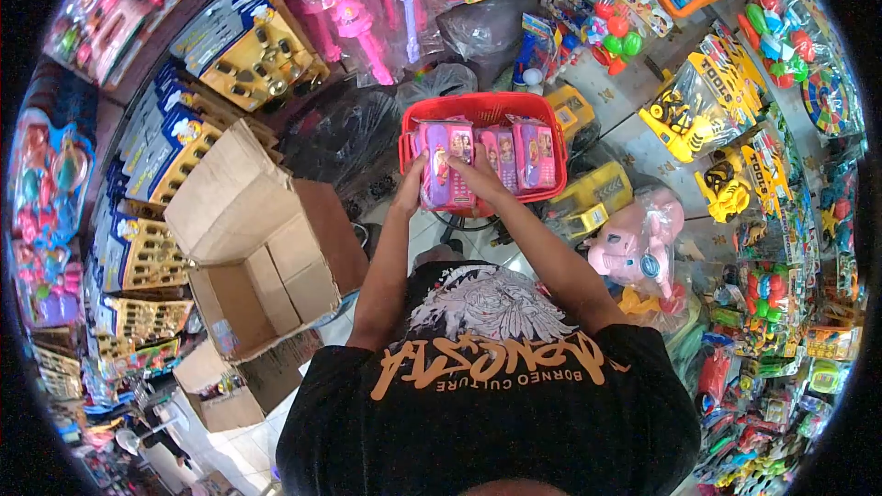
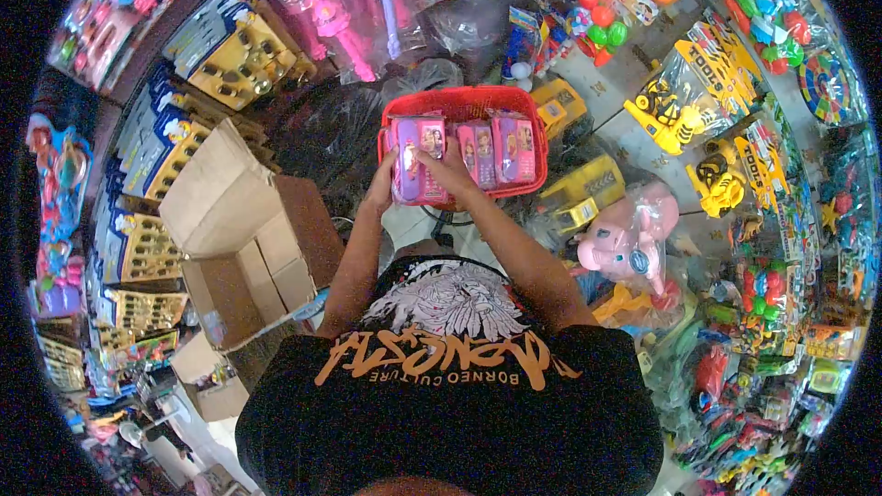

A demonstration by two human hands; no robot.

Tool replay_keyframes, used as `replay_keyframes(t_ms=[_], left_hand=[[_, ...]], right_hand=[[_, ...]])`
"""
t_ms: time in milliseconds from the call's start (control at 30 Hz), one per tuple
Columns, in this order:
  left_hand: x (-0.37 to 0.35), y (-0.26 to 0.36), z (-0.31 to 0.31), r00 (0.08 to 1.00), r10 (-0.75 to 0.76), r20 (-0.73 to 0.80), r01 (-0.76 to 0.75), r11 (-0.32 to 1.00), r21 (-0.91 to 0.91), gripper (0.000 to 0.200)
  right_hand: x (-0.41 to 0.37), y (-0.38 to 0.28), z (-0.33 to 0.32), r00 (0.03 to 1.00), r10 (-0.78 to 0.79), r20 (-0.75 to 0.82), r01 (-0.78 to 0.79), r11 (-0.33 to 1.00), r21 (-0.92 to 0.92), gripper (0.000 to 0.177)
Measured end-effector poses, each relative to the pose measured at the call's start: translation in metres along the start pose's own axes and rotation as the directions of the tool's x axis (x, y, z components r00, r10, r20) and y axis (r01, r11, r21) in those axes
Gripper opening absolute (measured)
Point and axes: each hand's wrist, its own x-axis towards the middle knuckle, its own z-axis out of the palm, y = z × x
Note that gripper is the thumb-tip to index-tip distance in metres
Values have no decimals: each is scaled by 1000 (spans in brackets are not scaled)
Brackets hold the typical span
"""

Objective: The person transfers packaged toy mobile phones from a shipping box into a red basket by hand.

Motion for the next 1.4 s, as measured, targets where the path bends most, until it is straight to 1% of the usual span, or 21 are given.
replay_keyframes(t_ms=[133, 200, 267, 333, 400, 433, 467, 500, 533, 600, 667, 733, 800, 833, 900, 1000, 1067, 1133, 1233, 1333, 1400], left_hand=[[37, -22, -35, 998, -55, 15, 55, 998, 5, 44], [40, -36, -46, 997, -60, 39, 59, 998, 15, 41], [44, -39, -46, 999, -16, -31, 16, 1000, 14, 41], [46, -40, -41, 998, -53, -42, 52, 999, -10, 45], [45, -37, -28, 981, 184, -65, -183, 983, 27, 52], [57, -41, -42, 970, 242, 22, -243, 964, 111, 53], [65, -53, -49, 972, 234, 30, -236, 965, 112, 53], [66, -49, -43, 972, 233, 16, -232, 956, 183, 54], [61, -44, -40, 972, 233, -1, -225, 941, 253, 55], [54, -35, -31, 970, 240, -38, -207, 898, 388, 57], [43, -27, -22, 965, 252, -66, -184, 838, 514, 59], [32, -21, -9, 959, 268, -89, -154, 762, 629, 61], [27, -14, 5, 950, 289, -115, -115, 671, 732, 64], [28, -16, 4, 951, 288, -117, -112, 670, 733, 64], [29, -22, 0, 930, 362, -57, -192, 614, 766, 63], [28, -30, -5, 912, 407, -41, -207, 546, 812, 61], [29, -34, -6, 896, 440, -53, -223, 551, 804, 60], [30, -34, -2, 884, 467, -2, -266, 507, 820, 60], [30, -39, 3, 868, 496, -14, -260, 480, 838, 62], [27, -39, 2, 862, 506, -3, -271, 465, 843, 67], [21, -39, 3, 849, 527, 32, -232, 317, 920, 70]], right_hand=[[44, 42, 6, 998, -19, -53, 17, 999, -36, 72], [53, 68, 8, 997, -9, -77, -6, 982, -190, 72], [63, 86, 12, 994, 2, -111, -25, 979, -204, 75], [53, 75, 18, 987, 69, -147, -109, 953, -283, 80], [49, 68, 19, 985, 34, -168, -83, 953, -293, 85], [48, 70, 20, 982, -87, -170, 42, 967, -253, 85], [48, 70, 19, 962, -208, -176, 169, 962, -217, 85], [54, 82, 20, 916, -355, -185, 297, 912, -282, 84], [52, 80, 19, 916, -352, -191, 292, 914, -281, 84], [48, 78, 16, 928, -364, -82, 286, 835, -470, 83], [46, 78, 12, 914, -402, -49, 333, 815, -473, 82], [35, 60, 8, 935, -350, -50, 255, 766, -590, 81], [35, 67, 6, 950, -312, -35, 239, 791, -563, 83], [36, 70, 6, 946, -324, -19, 253, 775, -579, 83], [35, 72, 7, 943, -332, 11, 274, 762, -587, 84], [31, 70, 3, 962, -273, 22, 244, 817, -522, 82], [29, 65, -1, 952, -307, 16, 272, 817, -508, 76], [29, 63, -4, 953, -295, 64, 286, 816, -503, 73], [30, 64, -8, 967, -242, 74, 247, 834, -494, 66], [34, 64, -18, 939, -331, 99, 337, 816, -469, 55], [40, 62, -35, 876, -463, 139, 482, 813, -328, 42]])
